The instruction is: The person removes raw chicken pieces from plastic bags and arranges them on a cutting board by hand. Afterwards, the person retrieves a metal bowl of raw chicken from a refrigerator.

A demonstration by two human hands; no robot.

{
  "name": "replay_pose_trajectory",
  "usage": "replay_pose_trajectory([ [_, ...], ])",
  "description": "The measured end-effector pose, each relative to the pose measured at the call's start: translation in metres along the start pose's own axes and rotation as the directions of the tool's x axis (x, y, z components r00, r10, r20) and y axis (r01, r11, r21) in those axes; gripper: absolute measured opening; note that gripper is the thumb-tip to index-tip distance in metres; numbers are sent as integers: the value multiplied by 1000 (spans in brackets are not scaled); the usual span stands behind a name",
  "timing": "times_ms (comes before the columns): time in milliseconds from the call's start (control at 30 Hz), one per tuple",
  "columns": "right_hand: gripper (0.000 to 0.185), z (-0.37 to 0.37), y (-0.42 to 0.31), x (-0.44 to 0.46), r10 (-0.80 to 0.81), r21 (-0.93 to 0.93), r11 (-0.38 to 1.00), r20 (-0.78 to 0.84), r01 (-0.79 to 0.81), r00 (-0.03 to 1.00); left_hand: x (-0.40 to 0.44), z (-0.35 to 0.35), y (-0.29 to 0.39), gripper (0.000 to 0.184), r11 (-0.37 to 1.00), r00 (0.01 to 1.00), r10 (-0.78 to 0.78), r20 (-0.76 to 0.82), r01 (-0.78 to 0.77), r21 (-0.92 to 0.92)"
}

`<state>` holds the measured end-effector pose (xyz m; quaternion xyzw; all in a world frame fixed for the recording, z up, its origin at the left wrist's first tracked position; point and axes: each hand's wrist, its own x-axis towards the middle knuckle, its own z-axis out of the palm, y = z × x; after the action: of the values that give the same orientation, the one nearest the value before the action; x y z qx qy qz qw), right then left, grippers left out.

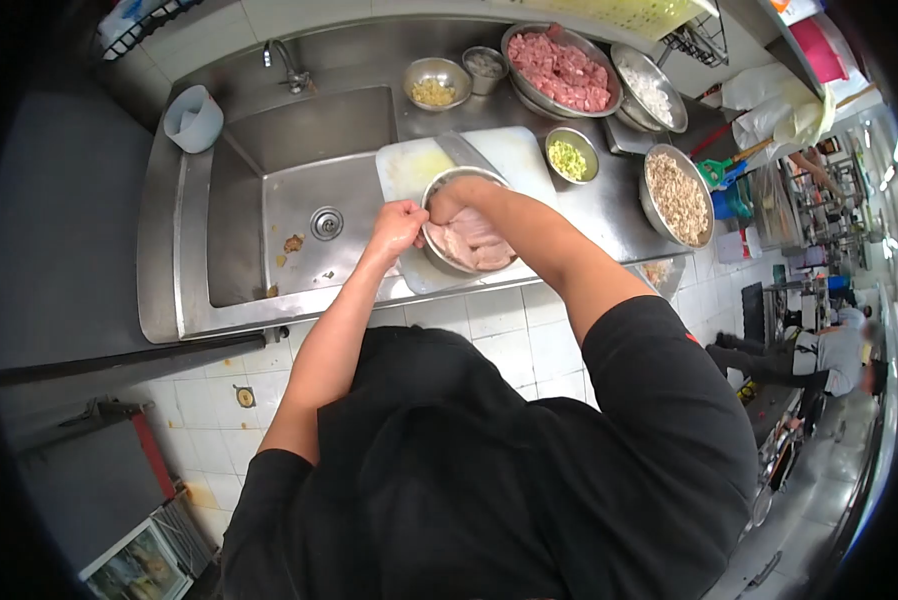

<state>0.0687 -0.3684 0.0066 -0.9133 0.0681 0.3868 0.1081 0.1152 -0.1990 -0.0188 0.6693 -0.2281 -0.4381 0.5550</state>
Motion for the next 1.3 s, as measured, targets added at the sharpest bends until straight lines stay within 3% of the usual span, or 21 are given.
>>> replay_pose_trajectory([
  [200,47,-16,12,-24,-142,-4,989,188,145,972,0,-4,4,19,999,999,-41,-2,41,28],
  [267,39,-5,20,-36,-216,52,975,31,214,976,-1,-6,6,19,998,999,-46,23,45,38],
  [400,32,-4,7,-91,-286,-80,957,-114,278,952,-3,-7,6,20,998,997,-64,48,64,-6],
  [500,25,3,14,-118,-354,-1,933,-187,360,916,-4,-7,5,20,998,997,-67,49,67,3],
  [633,24,25,18,-159,-213,116,956,-348,268,913,-4,-8,5,19,997,995,-80,61,80,1],
  [700,31,39,19,-176,-210,158,886,-703,437,679,-4,-8,5,19,996,994,-83,71,84,-5],
  [733,31,46,22,-182,-208,159,886,-705,436,678,-5,-8,6,20,996,993,-86,76,86,5],
  [800,40,61,25,-189,33,248,917,-827,312,561,-9,-8,6,21,996,993,-90,81,89,16],
  [833,40,68,25,-185,33,248,917,-828,313,559,-12,-7,6,22,994,991,-108,79,110,-16],
  [900,37,81,22,-174,265,625,709,-666,327,698,-15,-6,5,23,991,989,-124,79,128,-45],
  [933,33,87,13,-165,255,455,854,-789,252,559,-17,-5,3,23,988,988,-130,78,136,-78],
  [1033,27,93,17,-113,76,195,948,-905,251,417,-27,-9,-3,24,977,989,-125,79,137,-166],
  [1167,27,68,7,-65,57,208,940,-876,269,479,-53,-34,-16,22,943,993,-104,51,115,-312],
  [1233,32,52,11,-49,74,219,964,-760,148,646,-78,-52,-9,23,948,993,-110,-40,93,-304],
  [1300,23,40,19,-72,-5,217,944,-745,249,667,-105,-86,-14,21,956,987,-72,-144,27,-293],
])
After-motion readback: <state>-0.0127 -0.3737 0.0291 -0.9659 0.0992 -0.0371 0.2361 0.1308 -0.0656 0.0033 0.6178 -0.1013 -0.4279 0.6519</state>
